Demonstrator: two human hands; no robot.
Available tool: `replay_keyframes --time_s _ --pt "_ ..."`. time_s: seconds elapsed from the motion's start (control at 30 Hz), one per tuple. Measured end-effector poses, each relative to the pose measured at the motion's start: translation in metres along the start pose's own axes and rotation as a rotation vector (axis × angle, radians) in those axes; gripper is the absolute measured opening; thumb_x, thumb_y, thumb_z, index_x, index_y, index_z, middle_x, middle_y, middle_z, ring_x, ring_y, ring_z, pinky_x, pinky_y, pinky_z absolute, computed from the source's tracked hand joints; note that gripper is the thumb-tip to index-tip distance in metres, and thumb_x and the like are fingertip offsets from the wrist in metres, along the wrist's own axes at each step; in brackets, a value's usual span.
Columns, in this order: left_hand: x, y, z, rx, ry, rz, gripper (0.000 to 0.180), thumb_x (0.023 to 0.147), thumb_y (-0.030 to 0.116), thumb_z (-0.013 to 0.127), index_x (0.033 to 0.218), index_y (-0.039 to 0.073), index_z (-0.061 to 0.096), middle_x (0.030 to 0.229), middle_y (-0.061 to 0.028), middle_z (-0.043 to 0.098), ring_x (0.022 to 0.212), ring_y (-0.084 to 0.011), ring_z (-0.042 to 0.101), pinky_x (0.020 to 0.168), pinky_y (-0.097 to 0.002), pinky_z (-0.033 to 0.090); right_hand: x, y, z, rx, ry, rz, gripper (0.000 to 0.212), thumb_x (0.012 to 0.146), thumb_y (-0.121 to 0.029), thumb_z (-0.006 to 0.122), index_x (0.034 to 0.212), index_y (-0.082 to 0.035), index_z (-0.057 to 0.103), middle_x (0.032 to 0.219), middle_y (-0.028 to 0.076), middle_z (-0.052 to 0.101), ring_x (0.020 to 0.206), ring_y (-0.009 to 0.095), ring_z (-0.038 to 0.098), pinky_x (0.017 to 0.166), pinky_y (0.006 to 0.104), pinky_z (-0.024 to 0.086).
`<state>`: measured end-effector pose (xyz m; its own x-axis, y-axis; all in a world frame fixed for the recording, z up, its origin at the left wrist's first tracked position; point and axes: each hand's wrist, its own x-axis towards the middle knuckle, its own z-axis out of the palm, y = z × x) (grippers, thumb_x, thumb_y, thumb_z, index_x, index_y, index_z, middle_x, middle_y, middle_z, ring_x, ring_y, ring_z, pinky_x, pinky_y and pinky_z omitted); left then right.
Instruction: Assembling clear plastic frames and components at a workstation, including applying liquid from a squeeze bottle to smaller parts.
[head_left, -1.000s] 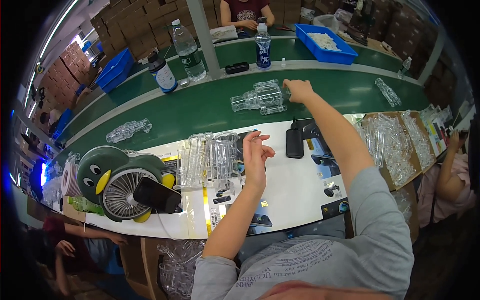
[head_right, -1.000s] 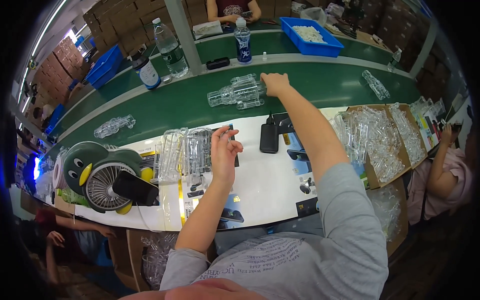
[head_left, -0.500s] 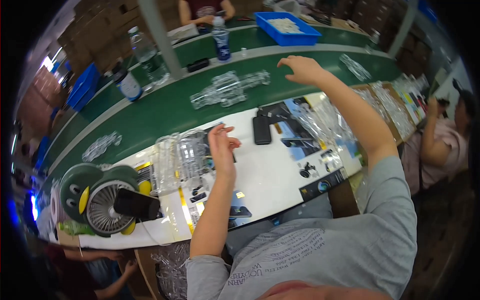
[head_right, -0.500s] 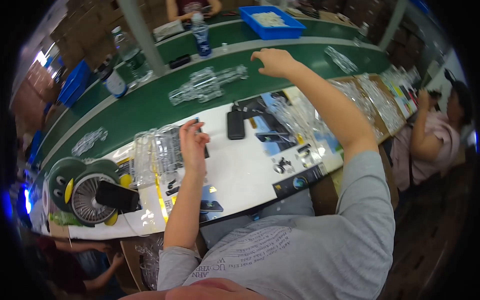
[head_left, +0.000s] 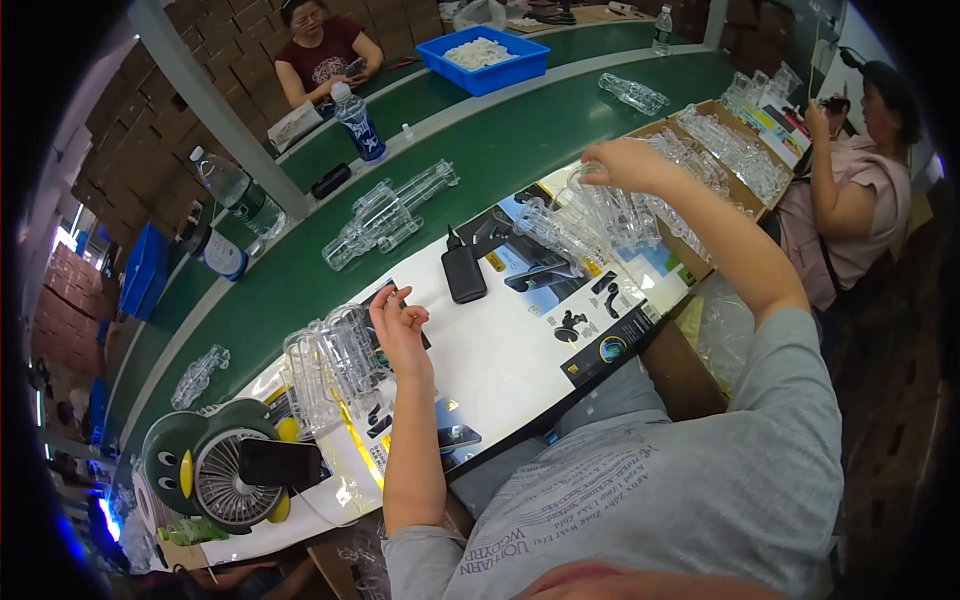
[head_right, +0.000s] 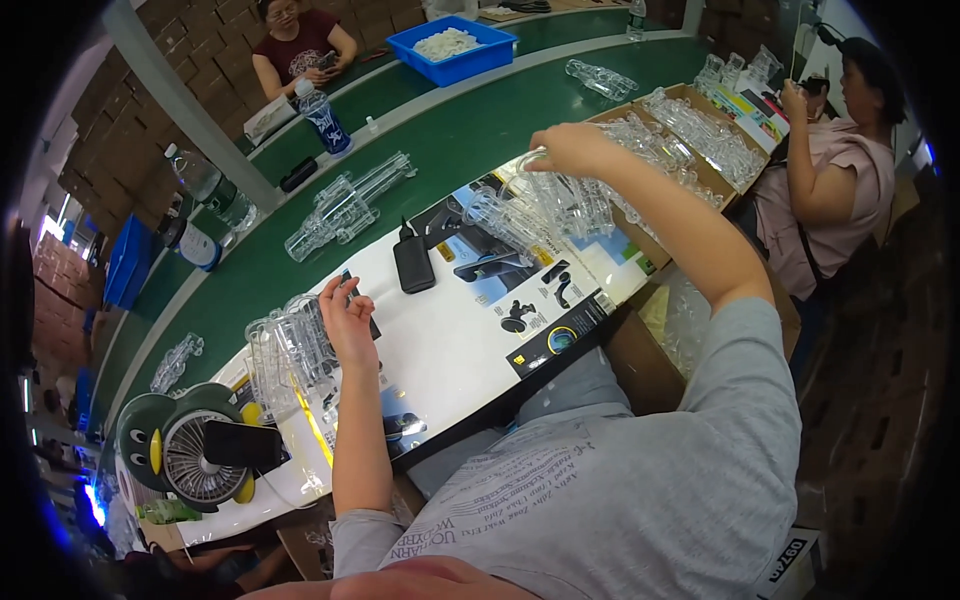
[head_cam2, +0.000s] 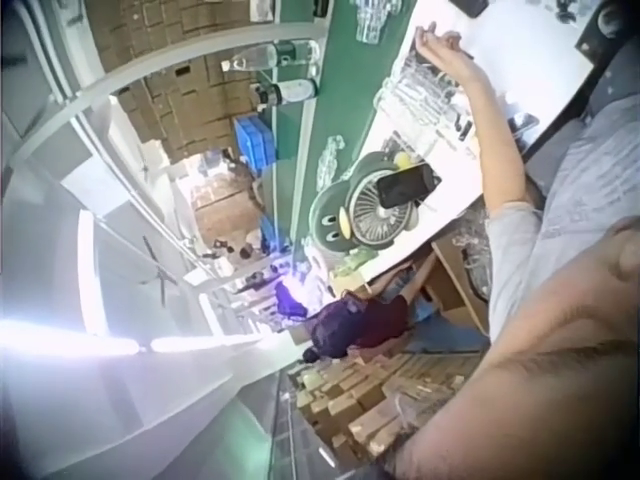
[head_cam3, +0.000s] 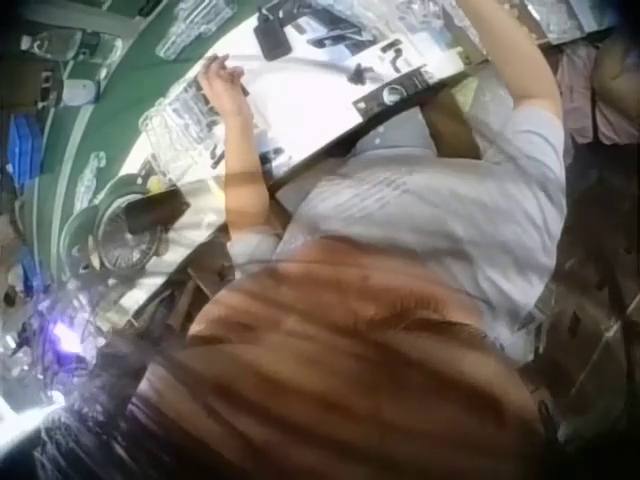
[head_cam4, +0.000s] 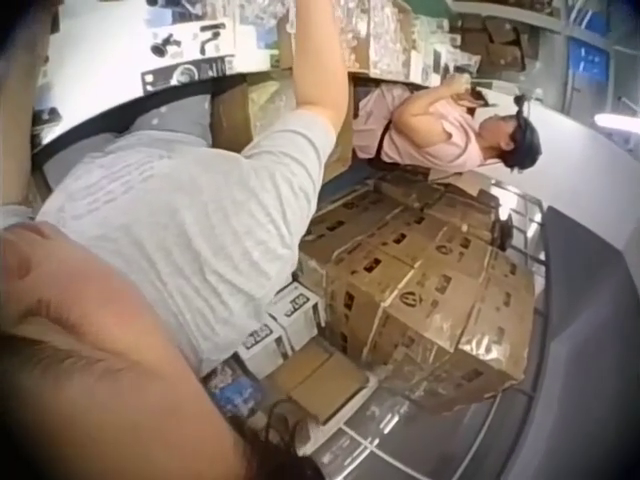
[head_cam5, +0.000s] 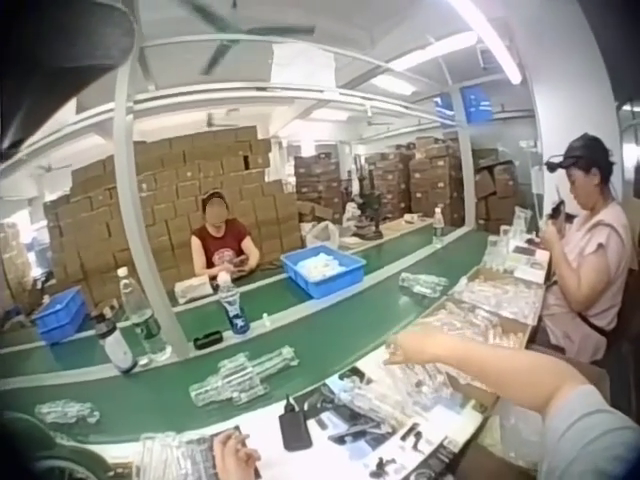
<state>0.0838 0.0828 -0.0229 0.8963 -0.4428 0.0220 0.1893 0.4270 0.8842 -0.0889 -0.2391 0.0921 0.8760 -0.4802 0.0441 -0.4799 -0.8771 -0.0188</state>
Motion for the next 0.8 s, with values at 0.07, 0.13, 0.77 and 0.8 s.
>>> replay_keyframes --time_s 0.07,0.13,0.77,0.8 --pt "0.002 -0.003 0.0 -0.004 -0.002 0.001 0.027 0.086 0.019 0.047 0.11 0.007 0.041 0.1 -0.0086 0.054 0.062 -0.0116 0.053 0.062 -0.0242 0.043 0.0 0.004 0.005 -0.02 -0.003 -0.072 0.039 0.08 -0.041 0.057 0.101 -0.008 0.059 0.096 0.013 0.062 0.091 0.029 0.058 0.077 0.0393 0.045" --pt "0.003 -0.006 0.0 0.009 0.006 -0.001 0.027 0.086 0.019 0.047 0.11 0.007 0.041 0.1 -0.0084 0.054 0.062 -0.0114 0.053 0.062 -0.0242 0.043 0.002 0.007 0.006 0.172 -0.037 -0.084 0.029 0.081 -0.033 0.057 0.092 -0.006 0.061 0.088 0.012 0.063 0.082 0.024 0.059 0.071 0.036 0.045" --pt "-0.024 0.011 0.022 -0.177 -0.703 -0.255 0.057 0.08 0.032 0.058 0.122 -0.001 0.038 0.102 -0.0156 0.057 0.097 -0.0232 0.056 0.086 -0.033 0.043 -0.006 -0.144 -0.015 0.868 -0.121 -0.586 0.019 0.081 -0.023 0.06 0.09 -0.006 0.063 0.084 0.005 0.062 0.078 0.014 0.056 0.071 0.0274 0.045" --pt "-0.025 0.012 0.022 -0.262 -0.745 -0.312 0.061 0.079 0.027 0.061 0.126 0.001 0.034 0.098 -0.0143 0.058 0.093 -0.0207 0.057 0.083 -0.0308 0.045 -0.005 -0.155 -0.013 0.833 -0.14 -0.628 0.02 0.081 -0.024 0.06 0.09 -0.006 0.064 0.087 0.006 0.062 0.08 0.017 0.057 0.072 0.0286 0.046"
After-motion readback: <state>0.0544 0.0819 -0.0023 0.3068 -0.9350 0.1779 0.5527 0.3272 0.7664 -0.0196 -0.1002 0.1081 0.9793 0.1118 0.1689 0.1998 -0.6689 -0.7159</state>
